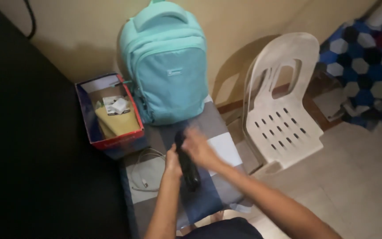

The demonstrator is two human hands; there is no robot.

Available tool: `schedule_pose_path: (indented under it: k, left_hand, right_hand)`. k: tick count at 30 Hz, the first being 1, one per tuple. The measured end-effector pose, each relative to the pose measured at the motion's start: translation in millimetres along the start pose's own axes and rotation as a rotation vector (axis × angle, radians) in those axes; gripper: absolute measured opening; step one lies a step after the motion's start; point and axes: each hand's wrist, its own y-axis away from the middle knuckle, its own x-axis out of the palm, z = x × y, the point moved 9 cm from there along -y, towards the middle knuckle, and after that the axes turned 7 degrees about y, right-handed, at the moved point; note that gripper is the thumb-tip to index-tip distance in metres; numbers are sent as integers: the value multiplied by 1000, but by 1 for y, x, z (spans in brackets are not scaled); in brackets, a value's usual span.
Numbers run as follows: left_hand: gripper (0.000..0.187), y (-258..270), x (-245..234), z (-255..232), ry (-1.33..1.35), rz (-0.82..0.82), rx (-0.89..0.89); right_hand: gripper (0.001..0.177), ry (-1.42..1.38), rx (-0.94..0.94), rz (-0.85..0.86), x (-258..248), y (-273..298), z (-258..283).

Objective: Cleaning a TV remote control by rubbing it with hands.

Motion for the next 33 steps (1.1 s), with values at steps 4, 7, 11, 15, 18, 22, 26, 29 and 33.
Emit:
schedule_pose_path:
  k: [4, 7, 11, 15, 18, 22, 26, 29, 33]
  left_hand:
    - [54, -27, -47, 10, -19, -77, 50]
    - [61, 2, -23, 29, -267, 49, 100]
    - [77, 73, 71, 4, -297, 304, 238]
    - [69, 91, 74, 26, -302, 354, -32]
    - [52, 83, 62, 36, -149, 532, -80]
    - [42, 141, 101, -16, 133, 82, 97]
    - [54, 90, 43, -3, 285, -95, 29]
    - [47, 48, 15, -4, 190, 51, 122]
    - [59, 73, 52, -17, 141, 256, 154]
  right_hand:
    - [59, -67, -65, 142, 15, 43, 58]
    - [62, 129, -41, 133, 26, 36, 30]
    - [64, 174, -84, 34, 0, 23, 34]
    - [60, 141, 29, -106, -27, -15, -8]
    - [59, 16, 195, -184, -36, -28, -52]
    - [61, -230, 103, -153, -21, 5, -2]
    - [59, -83, -430, -86, 9, 92, 96]
    - [62, 179, -343, 159, 22, 94, 120]
    - [63, 101, -303, 194, 20, 82, 119]
